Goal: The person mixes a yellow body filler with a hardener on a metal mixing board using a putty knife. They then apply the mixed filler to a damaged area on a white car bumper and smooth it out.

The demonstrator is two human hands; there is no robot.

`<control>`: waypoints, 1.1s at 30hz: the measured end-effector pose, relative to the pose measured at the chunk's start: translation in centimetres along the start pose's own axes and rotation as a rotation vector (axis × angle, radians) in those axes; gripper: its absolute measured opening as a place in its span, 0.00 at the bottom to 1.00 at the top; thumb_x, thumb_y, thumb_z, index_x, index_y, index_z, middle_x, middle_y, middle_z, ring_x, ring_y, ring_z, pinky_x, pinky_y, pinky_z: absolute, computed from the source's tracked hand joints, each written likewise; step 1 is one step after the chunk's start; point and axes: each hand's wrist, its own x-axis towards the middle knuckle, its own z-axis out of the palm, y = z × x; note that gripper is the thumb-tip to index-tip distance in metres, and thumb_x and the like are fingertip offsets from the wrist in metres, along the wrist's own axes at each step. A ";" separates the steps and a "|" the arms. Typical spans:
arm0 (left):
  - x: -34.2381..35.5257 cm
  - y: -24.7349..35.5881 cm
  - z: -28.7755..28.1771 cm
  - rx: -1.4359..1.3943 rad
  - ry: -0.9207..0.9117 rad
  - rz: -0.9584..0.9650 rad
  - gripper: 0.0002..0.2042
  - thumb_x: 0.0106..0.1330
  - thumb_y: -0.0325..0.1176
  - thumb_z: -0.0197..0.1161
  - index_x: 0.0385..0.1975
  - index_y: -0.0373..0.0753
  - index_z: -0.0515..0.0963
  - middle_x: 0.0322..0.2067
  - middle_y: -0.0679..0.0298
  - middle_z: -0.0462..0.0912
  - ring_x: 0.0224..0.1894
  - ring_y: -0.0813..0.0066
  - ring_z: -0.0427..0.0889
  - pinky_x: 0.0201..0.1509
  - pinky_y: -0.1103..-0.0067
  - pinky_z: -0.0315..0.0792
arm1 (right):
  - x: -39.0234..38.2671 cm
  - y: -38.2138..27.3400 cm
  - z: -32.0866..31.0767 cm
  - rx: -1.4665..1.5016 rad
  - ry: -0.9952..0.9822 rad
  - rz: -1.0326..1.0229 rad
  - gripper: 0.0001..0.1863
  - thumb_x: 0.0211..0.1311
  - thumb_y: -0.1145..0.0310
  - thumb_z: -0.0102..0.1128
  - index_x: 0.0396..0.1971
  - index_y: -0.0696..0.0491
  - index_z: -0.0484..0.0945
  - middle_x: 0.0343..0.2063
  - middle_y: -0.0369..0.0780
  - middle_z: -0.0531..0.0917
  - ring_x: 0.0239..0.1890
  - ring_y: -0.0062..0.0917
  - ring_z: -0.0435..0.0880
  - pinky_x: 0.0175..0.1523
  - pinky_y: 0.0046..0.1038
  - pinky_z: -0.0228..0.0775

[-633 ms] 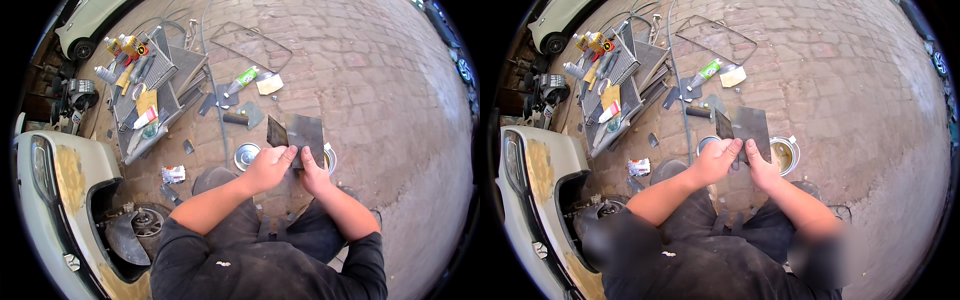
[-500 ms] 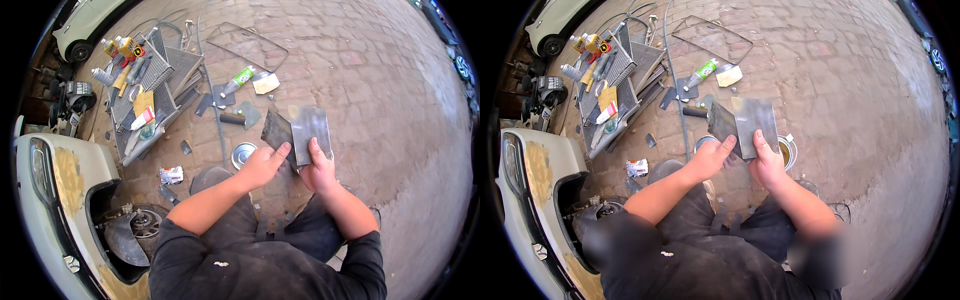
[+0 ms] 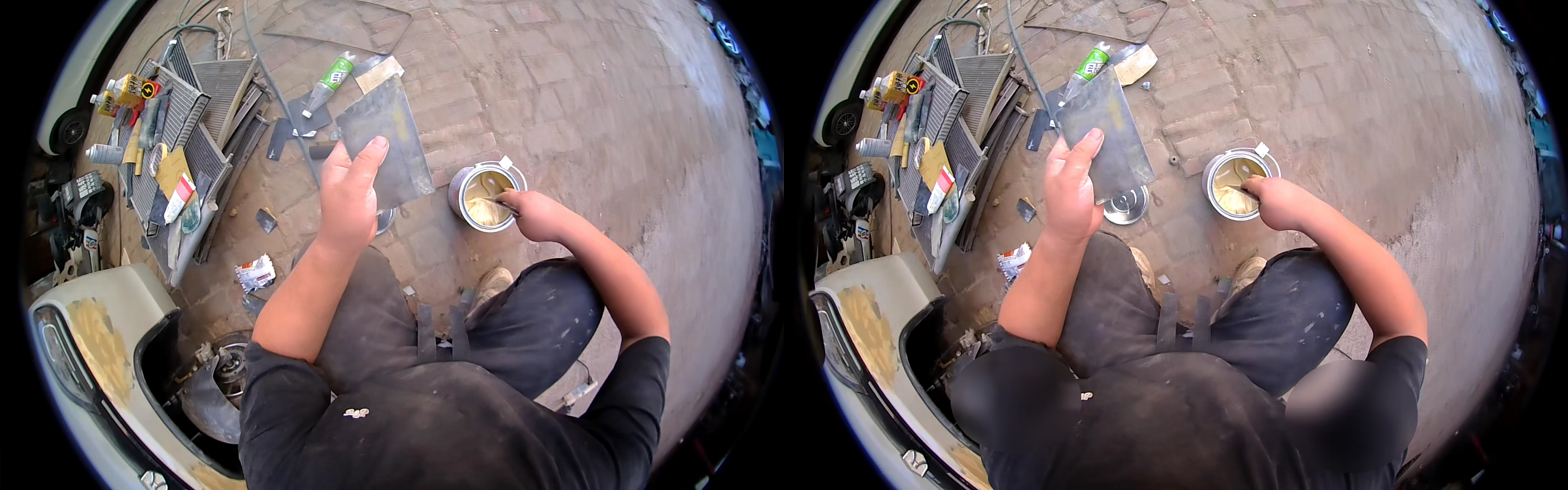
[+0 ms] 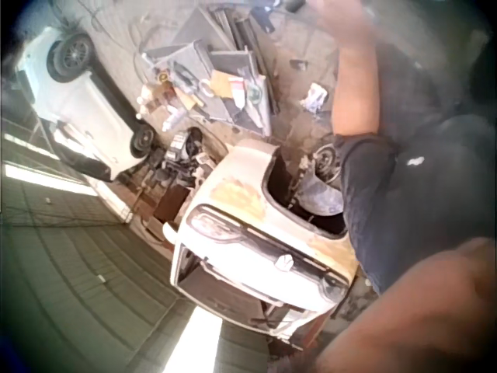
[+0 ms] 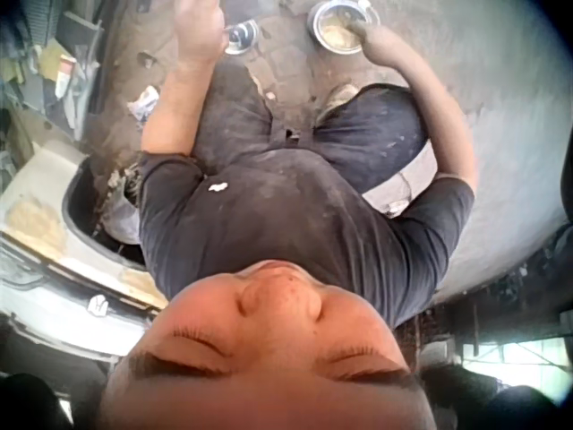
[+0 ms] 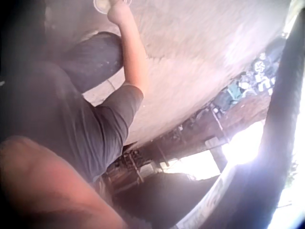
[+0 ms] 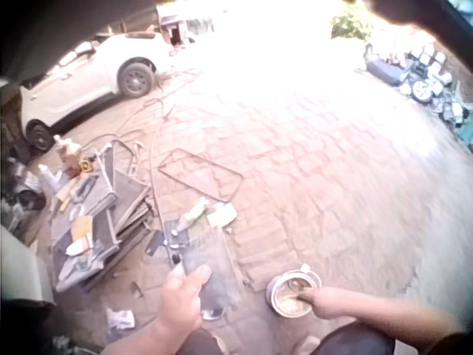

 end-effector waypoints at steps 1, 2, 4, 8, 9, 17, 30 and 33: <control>0.1 -0.1 0.3 0.021 -0.032 0.005 0.14 0.71 0.28 0.55 0.53 0.33 0.72 0.48 0.64 0.79 0.50 0.78 0.77 0.56 0.76 0.70 | 1.5 2.2 1.9 -0.088 0.019 -0.106 0.20 0.52 0.83 0.50 0.48 0.58 0.76 0.41 0.50 0.83 0.47 0.45 0.81 0.52 0.40 0.73; 0.2 -0.1 0.5 0.009 -0.038 -0.006 0.13 0.71 0.28 0.55 0.53 0.33 0.72 0.48 0.64 0.79 0.49 0.79 0.77 0.56 0.76 0.70 | 2.9 2.2 2.4 -0.171 -0.085 -0.046 0.19 0.52 0.82 0.51 0.46 0.58 0.77 0.41 0.50 0.83 0.47 0.44 0.81 0.51 0.40 0.73; 0.8 -0.2 0.6 -0.023 -0.055 -0.018 0.13 0.70 0.27 0.55 0.52 0.33 0.72 0.48 0.64 0.79 0.49 0.80 0.76 0.56 0.77 0.70 | 6.0 1.3 2.8 -0.347 -0.289 0.079 0.17 0.50 0.82 0.53 0.43 0.57 0.78 0.41 0.48 0.84 0.46 0.43 0.82 0.50 0.41 0.74; 1.6 -1.1 0.5 -0.044 -0.093 0.019 0.12 0.70 0.27 0.55 0.51 0.33 0.73 0.46 0.64 0.80 0.47 0.81 0.76 0.54 0.77 0.70 | 10.8 3.1 5.7 -0.337 -0.181 0.071 0.22 0.52 0.79 0.55 0.49 0.47 0.80 0.42 0.47 0.84 0.47 0.43 0.83 0.51 0.38 0.74; 1.8 -1.2 0.3 -0.053 -0.085 0.017 0.12 0.70 0.27 0.55 0.51 0.33 0.73 0.45 0.65 0.80 0.47 0.81 0.76 0.54 0.78 0.70 | 11.9 3.3 6.4 -0.312 -0.152 0.111 0.22 0.52 0.80 0.54 0.48 0.47 0.81 0.42 0.47 0.84 0.47 0.42 0.83 0.51 0.38 0.74; 1.7 -0.7 -0.5 -0.054 -0.068 0.004 0.11 0.70 0.27 0.56 0.49 0.33 0.74 0.44 0.65 0.80 0.45 0.83 0.76 0.52 0.79 0.70 | 14.1 6.8 10.4 -0.335 -0.359 0.144 0.21 0.48 0.79 0.57 0.44 0.49 0.86 0.45 0.46 0.85 0.49 0.40 0.83 0.54 0.34 0.75; 2.1 -1.1 -1.2 -0.036 -0.090 -0.036 0.11 0.69 0.28 0.57 0.48 0.33 0.75 0.44 0.66 0.81 0.45 0.82 0.76 0.53 0.79 0.69 | 9.0 4.0 3.3 -0.010 -0.357 0.093 0.26 0.49 0.79 0.58 0.51 0.46 0.83 0.44 0.46 0.85 0.48 0.36 0.82 0.55 0.32 0.73; 1.9 -1.2 -1.2 -0.018 -0.085 -0.030 0.10 0.70 0.30 0.57 0.48 0.34 0.75 0.44 0.66 0.80 0.45 0.81 0.76 0.54 0.79 0.68 | 7.4 2.2 0.9 0.043 -0.283 0.083 0.27 0.49 0.80 0.56 0.52 0.47 0.82 0.45 0.46 0.85 0.48 0.37 0.82 0.55 0.33 0.73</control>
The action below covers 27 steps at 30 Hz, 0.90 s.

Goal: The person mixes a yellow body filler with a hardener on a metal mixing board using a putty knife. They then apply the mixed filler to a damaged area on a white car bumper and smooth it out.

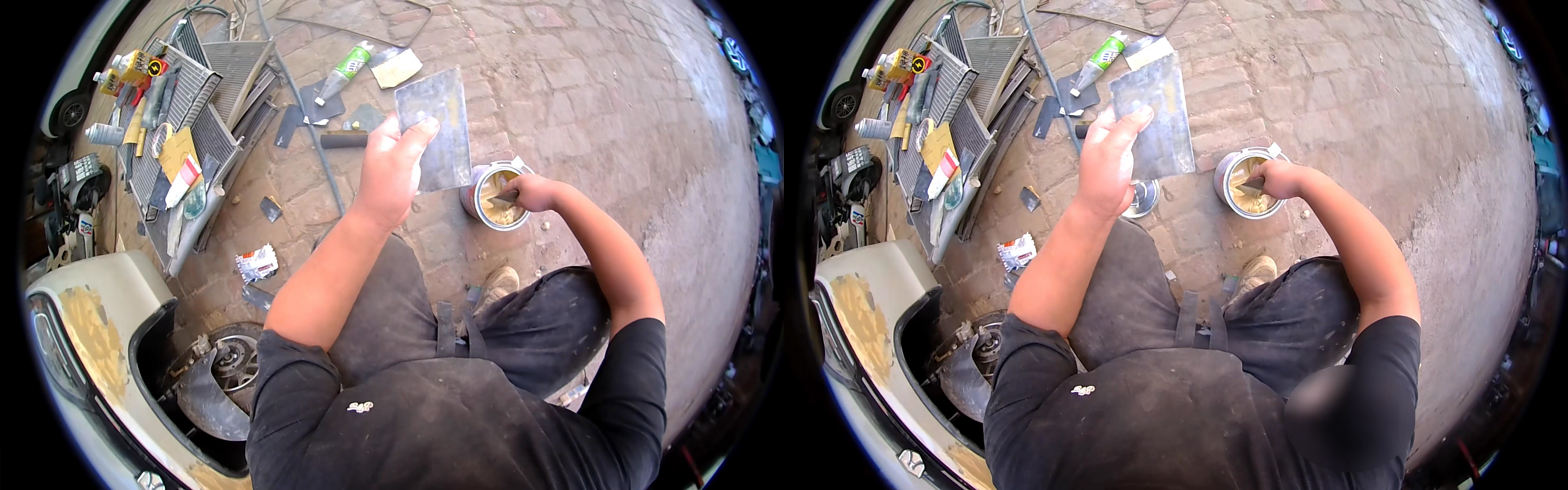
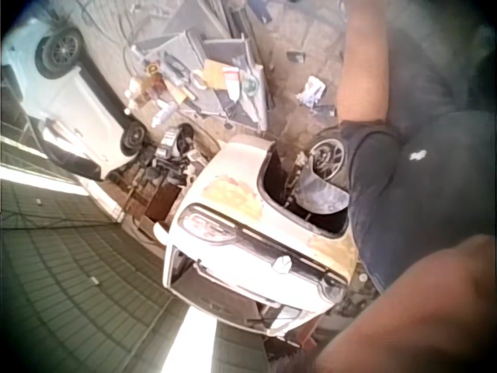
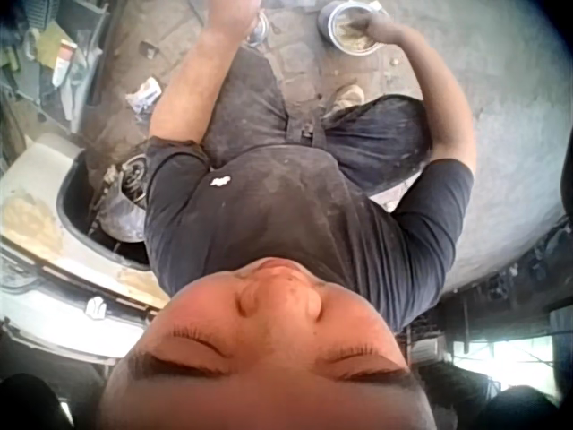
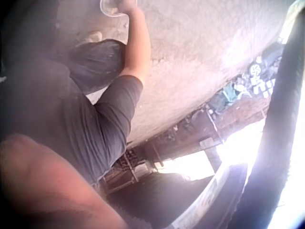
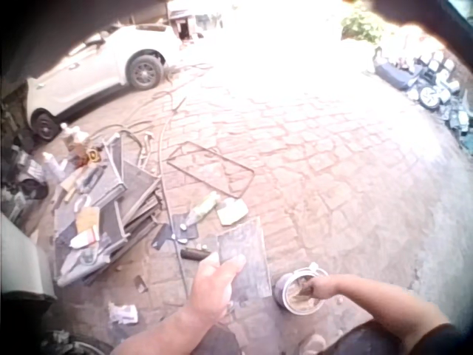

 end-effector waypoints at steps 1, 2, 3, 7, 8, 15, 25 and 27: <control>-0.1 0.0 0.1 0.005 0.011 -0.001 0.10 0.70 0.30 0.56 0.47 0.34 0.75 0.44 0.66 0.80 0.46 0.81 0.75 0.55 0.79 0.68 | -0.8 -0.5 -0.4 -0.013 0.028 -0.019 0.27 0.49 0.81 0.54 0.52 0.47 0.82 0.45 0.46 0.84 0.49 0.38 0.82 0.55 0.33 0.73; -0.2 0.0 0.1 0.010 0.022 -0.002 0.10 0.70 0.31 0.56 0.47 0.34 0.75 0.44 0.66 0.80 0.46 0.81 0.75 0.55 0.79 0.67 | -1.6 -1.0 -0.9 -0.027 0.056 -0.038 0.28 0.49 0.82 0.52 0.52 0.48 0.82 0.46 0.47 0.84 0.49 0.38 0.82 0.55 0.33 0.73; -0.3 0.1 0.2 0.015 0.032 -0.001 0.10 0.70 0.31 0.56 0.47 0.34 0.75 0.44 0.66 0.80 0.46 0.82 0.75 0.55 0.79 0.67 | -2.7 -1.8 -1.3 -0.036 0.057 -0.044 0.28 0.50 0.83 0.50 0.53 0.49 0.80 0.47 0.48 0.84 0.50 0.38 0.82 0.56 0.34 0.72; -0.5 0.1 0.3 0.052 0.081 -0.047 0.11 0.71 0.33 0.54 0.46 0.34 0.76 0.43 0.66 0.80 0.47 0.82 0.74 0.56 0.80 0.65 | -5.8 -1.8 -1.2 0.014 0.201 -0.088 0.27 0.53 0.84 0.48 0.54 0.53 0.79 0.47 0.49 0.83 0.50 0.41 0.81 0.55 0.35 0.72; -0.7 0.3 0.7 0.049 0.088 -0.054 0.11 0.71 0.33 0.54 0.46 0.34 0.76 0.43 0.67 0.80 0.47 0.82 0.74 0.56 0.80 0.65 | -6.4 -1.5 -1.3 0.004 0.215 -0.092 0.26 0.54 0.84 0.48 0.54 0.53 0.79 0.47 0.50 0.83 0.50 0.42 0.81 0.55 0.35 0.72; -0.6 -0.5 -0.8 0.068 -0.002 -0.175 0.12 0.68 0.31 0.56 0.46 0.31 0.75 0.42 0.64 0.81 0.47 0.78 0.78 0.55 0.78 0.69 | -11.0 -2.6 -1.4 0.098 0.404 -0.222 0.21 0.60 0.83 0.51 0.53 0.56 0.77 0.45 0.51 0.83 0.49 0.41 0.83 0.54 0.34 0.73; -1.1 -0.3 0.7 0.085 -0.059 -0.236 0.09 0.66 0.28 0.55 0.42 0.32 0.75 0.36 0.64 0.81 0.37 0.80 0.79 0.41 0.78 0.73 | -22.3 -11.2 -4.1 0.196 0.758 -0.506 0.23 0.58 0.89 0.53 0.55 0.60 0.75 0.51 0.49 0.82 0.56 0.37 0.81 0.60 0.31 0.71; -1.4 -0.1 1.1 0.060 -0.064 -0.292 0.09 0.66 0.29 0.56 0.43 0.32 0.75 0.37 0.63 0.82 0.39 0.76 0.81 0.44 0.74 0.74 | -23.3 -11.9 -4.0 0.204 0.809 -0.603 0.23 0.57 0.90 0.52 0.54 0.61 0.75 0.52 0.50 0.81 0.57 0.38 0.80 0.62 0.32 0.70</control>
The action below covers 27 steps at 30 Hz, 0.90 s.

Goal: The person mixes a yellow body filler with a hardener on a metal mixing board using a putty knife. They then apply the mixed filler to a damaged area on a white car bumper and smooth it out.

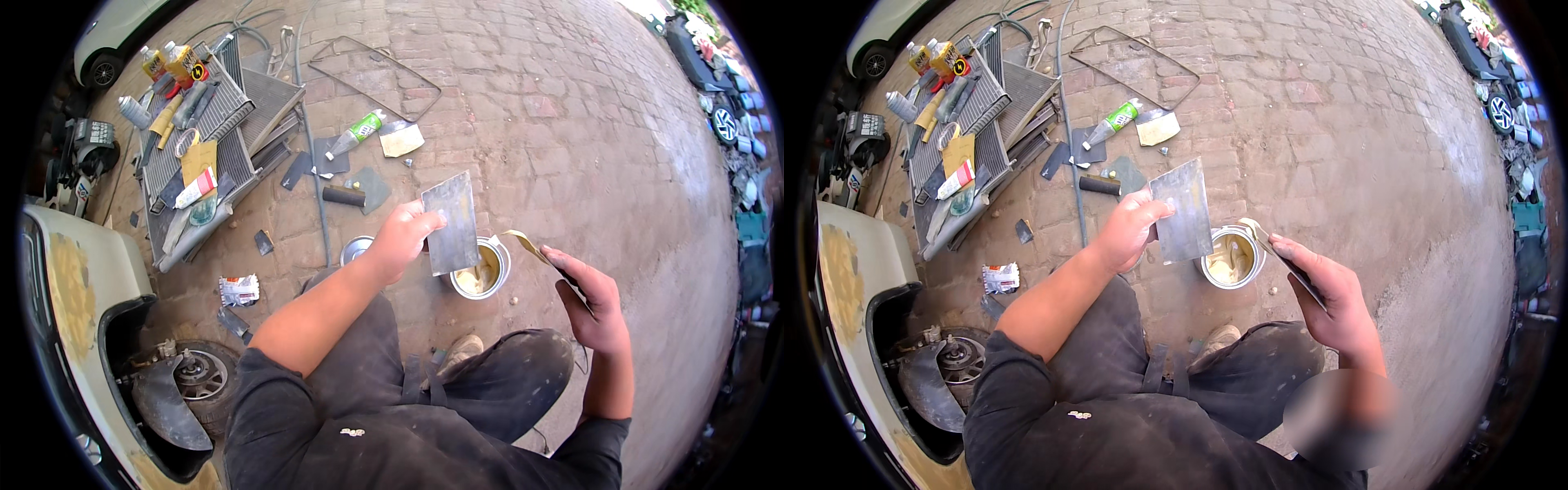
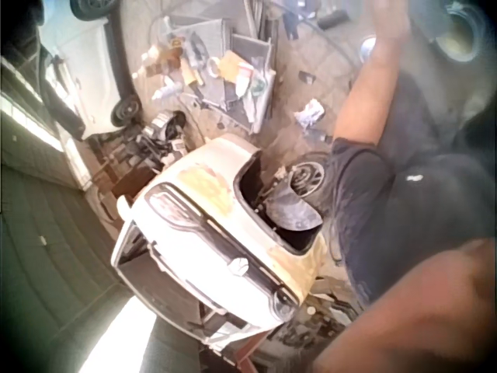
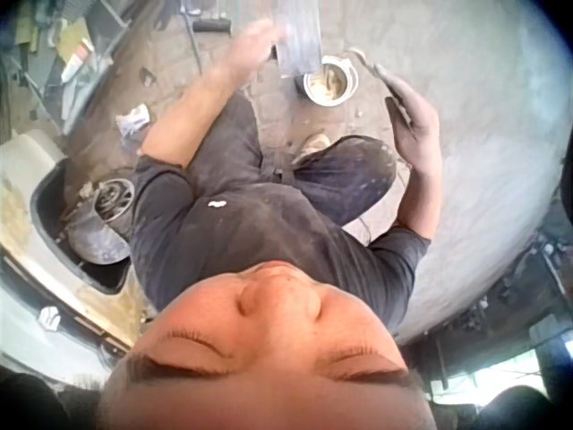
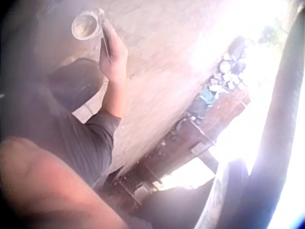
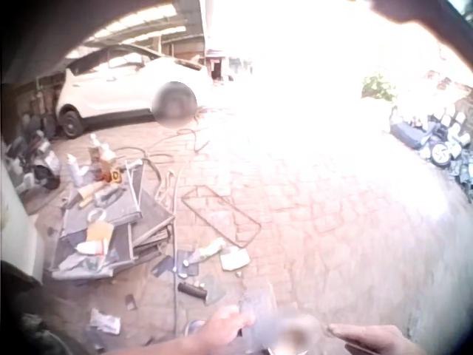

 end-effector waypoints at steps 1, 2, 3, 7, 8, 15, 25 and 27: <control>-0.2 0.1 0.3 -0.068 -0.017 -0.020 0.09 0.67 0.29 0.56 0.43 0.32 0.75 0.37 0.62 0.82 0.40 0.76 0.81 0.46 0.74 0.74 | -0.2 -0.6 0.0 0.017 0.024 -0.044 0.23 0.56 0.91 0.52 0.54 0.62 0.75 0.53 0.51 0.81 0.58 0.39 0.80 0.62 0.32 0.70; -0.5 0.3 0.7 -0.136 -0.034 -0.039 0.09 0.67 0.29 0.56 0.43 0.33 0.75 0.38 0.62 0.82 0.41 0.75 0.81 0.47 0.73 0.75 | -0.2 -1.5 0.1 0.037 0.040 -0.071 0.23 0.55 0.92 0.52 0.53 0.63 0.75 0.53 0.54 0.80 0.59 0.42 0.78 0.64 0.34 0.69; -0.8 0.3 1.1 -0.204 -0.054 -0.059 0.09 0.67 0.29 0.56 0.43 0.33 0.75 0.39 0.62 0.82 0.41 0.74 0.82 0.48 0.73 0.75 | -0.3 -1.9 0.7 0.030 0.069 -0.125 0.23 0.55 0.93 0.52 0.52 0.63 0.75 0.53 0.54 0.80 0.59 0.42 0.78 0.63 0.35 0.69; -1.4 -0.6 1.3 -0.394 -0.329 -0.066 0.15 0.69 0.28 0.54 0.53 0.29 0.73 0.49 0.54 0.81 0.49 0.66 0.82 0.54 0.70 0.75 | -0.8 -1.0 3.6 -0.013 0.117 -0.350 0.26 0.50 0.93 0.54 0.52 0.63 0.74 0.54 0.57 0.78 0.59 0.48 0.78 0.64 0.40 0.68; -1.9 -0.3 2.0 -0.430 -0.380 -0.067 0.16 0.69 0.28 0.54 0.54 0.29 0.72 0.51 0.54 0.80 0.50 0.66 0.82 0.55 0.69 0.74 | -0.8 -0.8 4.3 -0.040 0.146 -0.405 0.27 0.49 0.93 0.54 0.53 0.63 0.74 0.54 0.57 0.78 0.59 0.49 0.77 0.64 0.42 0.68; -3.9 0.3 3.0 -0.449 -0.461 0.006 0.18 0.69 0.28 0.54 0.57 0.28 0.70 0.53 0.53 0.79 0.55 0.65 0.79 0.61 0.69 0.71 | -1.6 1.2 7.3 -0.164 0.122 -0.626 0.30 0.54 0.86 0.56 0.61 0.61 0.65 0.62 0.60 0.68 0.63 0.59 0.69 0.65 0.51 0.65; -4.4 0.3 3.6 -0.411 -0.503 0.025 0.19 0.70 0.28 0.53 0.59 0.28 0.69 0.54 0.54 0.78 0.56 0.66 0.79 0.61 0.70 0.71 | -1.2 0.4 8.7 -0.311 0.226 -0.536 0.37 0.54 0.92 0.48 0.67 0.67 0.53 0.59 0.71 0.65 0.63 0.62 0.67 0.66 0.49 0.62; -4.8 0.4 4.0 -0.407 -0.482 0.041 0.19 0.70 0.28 0.53 0.59 0.28 0.68 0.55 0.54 0.78 0.57 0.66 0.78 0.62 0.70 0.71 | -0.7 -0.6 9.1 -0.335 0.253 -0.491 0.37 0.54 0.92 0.49 0.67 0.67 0.53 0.59 0.70 0.65 0.63 0.62 0.67 0.66 0.48 0.62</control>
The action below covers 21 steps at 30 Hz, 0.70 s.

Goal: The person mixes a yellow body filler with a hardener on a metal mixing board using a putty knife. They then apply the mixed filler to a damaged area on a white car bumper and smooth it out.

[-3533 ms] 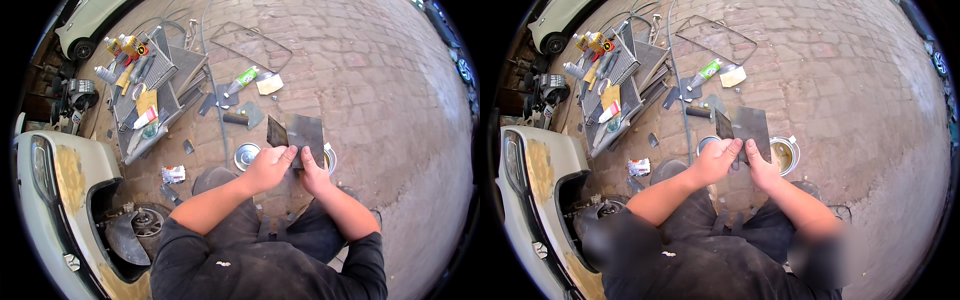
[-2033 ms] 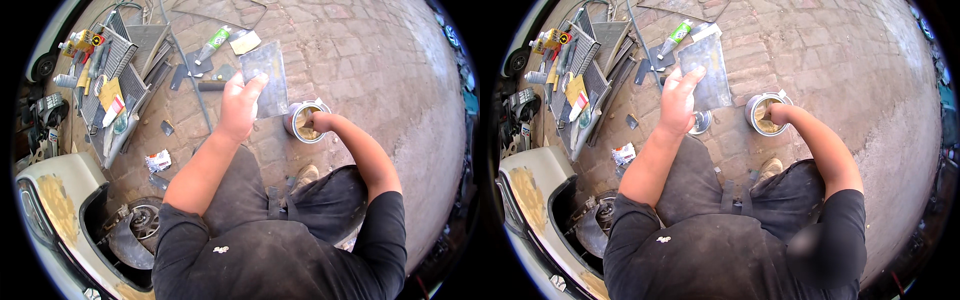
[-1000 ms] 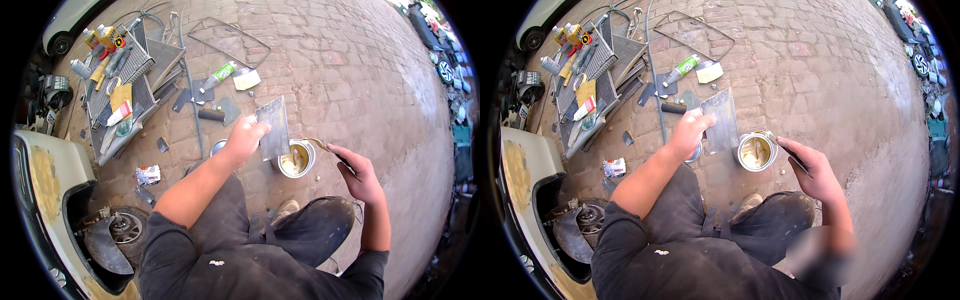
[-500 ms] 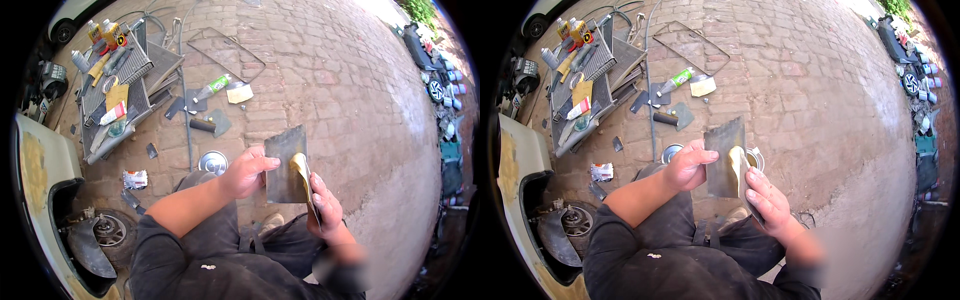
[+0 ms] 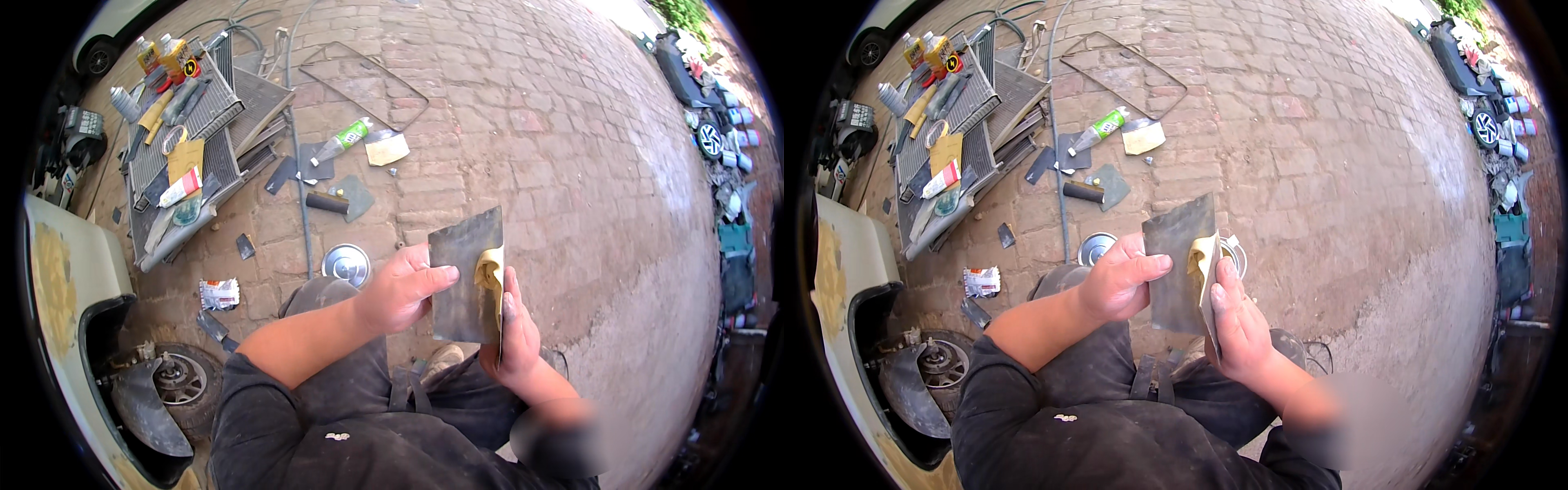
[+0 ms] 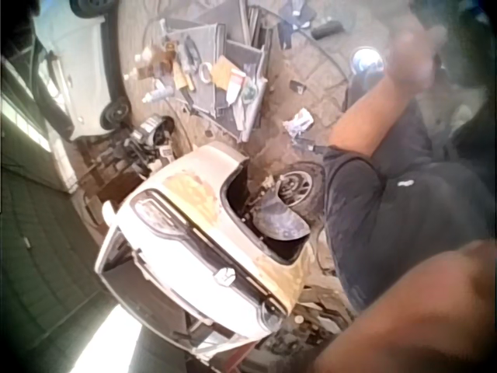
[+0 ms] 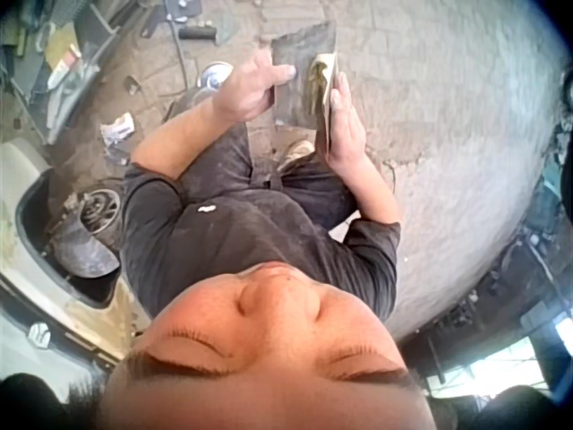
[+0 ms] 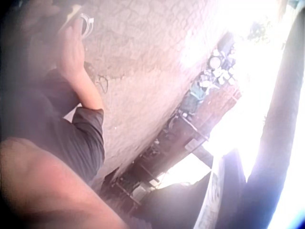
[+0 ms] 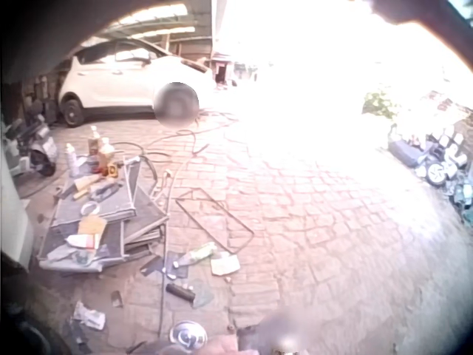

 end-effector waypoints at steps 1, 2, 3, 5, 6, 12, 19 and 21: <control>-0.1 0.0 0.3 0.005 0.010 0.009 0.19 0.70 0.28 0.53 0.59 0.28 0.68 0.55 0.54 0.77 0.57 0.66 0.78 0.62 0.70 0.71 | 0.2 -0.1 0.1 -0.015 0.006 0.022 0.37 0.54 0.92 0.49 0.67 0.67 0.53 0.59 0.70 0.65 0.64 0.62 0.67 0.66 0.47 0.62; -0.1 -0.1 0.4 0.010 0.018 0.018 0.19 0.70 0.28 0.53 0.60 0.28 0.68 0.56 0.54 0.77 0.58 0.66 0.77 0.62 0.69 0.70 | 0.2 0.1 0.2 0.015 0.010 0.026 0.37 0.55 0.92 0.50 0.67 0.67 0.53 0.60 0.70 0.65 0.64 0.62 0.66 0.66 0.48 0.62; -0.2 -0.1 0.5 0.015 0.021 0.024 0.19 0.71 0.28 0.52 0.60 0.28 0.68 0.56 0.54 0.77 0.58 0.66 0.77 0.63 0.69 0.70 | 0.1 0.5 0.4 0.040 0.015 0.031 0.37 0.55 0.92 0.50 0.67 0.67 0.53 0.60 0.69 0.65 0.64 0.62 0.66 0.67 0.48 0.61; -0.1 -0.2 0.5 0.016 0.012 0.030 0.19 0.71 0.28 0.52 0.60 0.28 0.67 0.57 0.54 0.76 0.59 0.66 0.76 0.63 0.69 0.70 | 0.2 0.8 0.6 0.074 0.035 0.051 0.36 0.57 0.90 0.52 0.67 0.67 0.54 0.60 0.67 0.66 0.64 0.60 0.66 0.66 0.47 0.62; -0.2 -0.1 0.5 0.014 0.004 0.031 0.19 0.71 0.28 0.52 0.60 0.28 0.67 0.57 0.53 0.76 0.59 0.66 0.76 0.63 0.69 0.70 | 0.4 0.9 0.8 0.087 0.051 0.066 0.34 0.58 0.89 0.52 0.66 0.67 0.55 0.60 0.66 0.67 0.64 0.58 0.67 0.66 0.46 0.62; -0.1 -0.2 1.1 0.054 0.015 0.040 0.16 0.72 0.29 0.52 0.56 0.31 0.70 0.51 0.61 0.79 0.52 0.74 0.78 0.58 0.74 0.72 | -0.7 2.2 0.7 0.412 -0.271 0.521 0.37 0.55 0.82 0.60 0.67 0.63 0.58 0.57 0.58 0.72 0.58 0.47 0.77 0.61 0.38 0.70; 0.9 0.1 -1.3 -0.182 0.236 0.082 0.17 0.72 0.35 0.49 0.55 0.33 0.73 0.53 0.57 0.80 0.57 0.65 0.77 0.63 0.67 0.69 | -2.2 6.8 -0.5 1.016 0.700 0.964 0.23 0.70 0.62 0.39 0.56 0.61 0.71 0.47 0.42 0.82 0.47 0.30 0.82 0.54 0.33 0.73; 0.7 -0.3 -2.8 -0.064 0.229 0.150 0.14 0.73 0.34 0.49 0.53 0.35 0.72 0.47 0.61 0.81 0.51 0.71 0.79 0.57 0.70 0.71 | -2.3 6.4 -1.2 1.165 0.785 0.911 0.19 0.71 0.66 0.41 0.54 0.59 0.73 0.45 0.41 0.83 0.48 0.27 0.82 0.54 0.31 0.73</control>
